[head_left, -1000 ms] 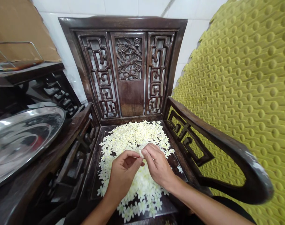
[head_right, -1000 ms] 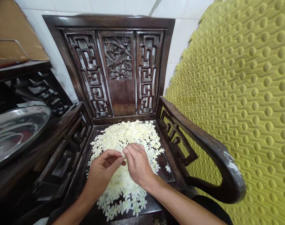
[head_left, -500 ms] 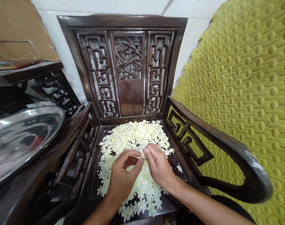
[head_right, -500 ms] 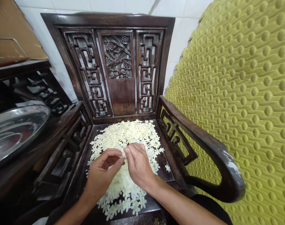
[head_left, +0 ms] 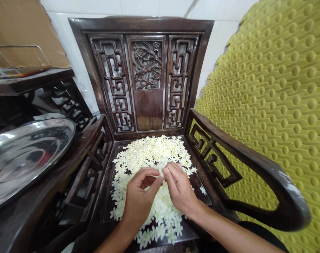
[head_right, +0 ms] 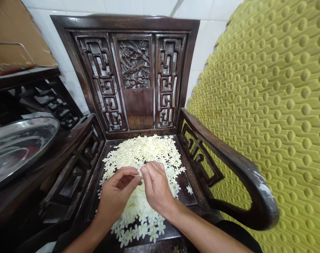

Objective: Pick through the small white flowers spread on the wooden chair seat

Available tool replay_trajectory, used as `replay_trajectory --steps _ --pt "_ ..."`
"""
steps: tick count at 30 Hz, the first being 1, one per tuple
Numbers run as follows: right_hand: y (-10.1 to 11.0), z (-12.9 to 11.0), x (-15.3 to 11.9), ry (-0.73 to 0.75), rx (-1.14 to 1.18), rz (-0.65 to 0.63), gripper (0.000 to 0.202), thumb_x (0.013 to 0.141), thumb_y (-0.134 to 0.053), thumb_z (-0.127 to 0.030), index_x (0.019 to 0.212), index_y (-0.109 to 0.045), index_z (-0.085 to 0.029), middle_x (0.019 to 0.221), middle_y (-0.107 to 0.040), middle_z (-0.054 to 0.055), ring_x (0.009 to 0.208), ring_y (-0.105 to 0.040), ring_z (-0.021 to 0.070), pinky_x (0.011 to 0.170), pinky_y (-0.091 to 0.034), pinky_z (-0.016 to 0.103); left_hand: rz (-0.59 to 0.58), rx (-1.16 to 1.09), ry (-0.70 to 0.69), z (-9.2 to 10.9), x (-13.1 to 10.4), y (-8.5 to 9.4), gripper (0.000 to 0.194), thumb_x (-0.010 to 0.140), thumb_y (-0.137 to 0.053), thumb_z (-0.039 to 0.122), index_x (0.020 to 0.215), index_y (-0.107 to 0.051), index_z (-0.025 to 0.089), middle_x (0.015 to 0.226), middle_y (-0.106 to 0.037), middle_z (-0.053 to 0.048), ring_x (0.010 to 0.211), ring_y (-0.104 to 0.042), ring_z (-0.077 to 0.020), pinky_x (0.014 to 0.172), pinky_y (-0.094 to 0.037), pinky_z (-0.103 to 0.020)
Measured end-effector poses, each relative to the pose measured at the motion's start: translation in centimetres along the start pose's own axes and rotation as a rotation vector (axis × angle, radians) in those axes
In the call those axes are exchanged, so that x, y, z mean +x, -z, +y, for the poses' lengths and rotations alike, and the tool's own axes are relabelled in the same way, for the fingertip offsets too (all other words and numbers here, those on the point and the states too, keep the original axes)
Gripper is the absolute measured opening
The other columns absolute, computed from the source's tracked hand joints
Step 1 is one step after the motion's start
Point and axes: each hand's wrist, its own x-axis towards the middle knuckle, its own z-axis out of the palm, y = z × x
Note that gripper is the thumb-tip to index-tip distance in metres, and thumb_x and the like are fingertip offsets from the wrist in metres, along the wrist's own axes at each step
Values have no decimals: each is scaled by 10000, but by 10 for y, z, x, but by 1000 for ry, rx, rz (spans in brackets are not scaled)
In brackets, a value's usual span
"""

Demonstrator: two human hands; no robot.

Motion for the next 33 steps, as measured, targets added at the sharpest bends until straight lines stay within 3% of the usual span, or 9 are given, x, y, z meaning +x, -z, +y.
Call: replay_trajectory --steps 6,13,20,28,33 --pt "0 -2 1 -20 36 9 308 1048 -346 -198 744 -396 -208 705 -423 -20 709 -439 161 735 -309 328 31 145 -141 4 0 0 28 853 -706 212 880 -710 205 950 -674 -31 896 -662 -158 783 -563 -254" --pt "0 -3 -1 -66 79 -12 321 1053 -337 -225 736 -381 -210 701 -398 -25 698 -417 159 741 -312 329 22 189 -168 4 0 1 33 858 -695 198 885 -709 210 953 -671 -34 910 -660 -155 796 -560 -248" --pt "-2 -2 -2 -64 88 -14 317 1045 -343 -219 731 -388 -210 697 -405 -23 698 -419 162 732 -317 327 19 145 -105 6 -1 0 14 841 -686 183 834 -698 188 947 -664 -48 898 -663 -167 786 -570 -260" --pt "-4 -1 -5 -41 71 7 307 1041 -338 -208 737 -378 -215 704 -413 -17 706 -433 166 732 -334 331 27 -39 64 1 3 -1 49 781 -722 179 794 -677 166 967 -630 -41 773 -655 -128 670 -567 -222" --pt "-2 -3 -3 3 35 20 294 1037 -333 -188 749 -384 -215 715 -413 -15 714 -437 168 738 -327 334 27 -23 -2 5 -1 -5 126 785 -725 164 880 -645 183 992 -609 -30 765 -645 -120 720 -578 -254"
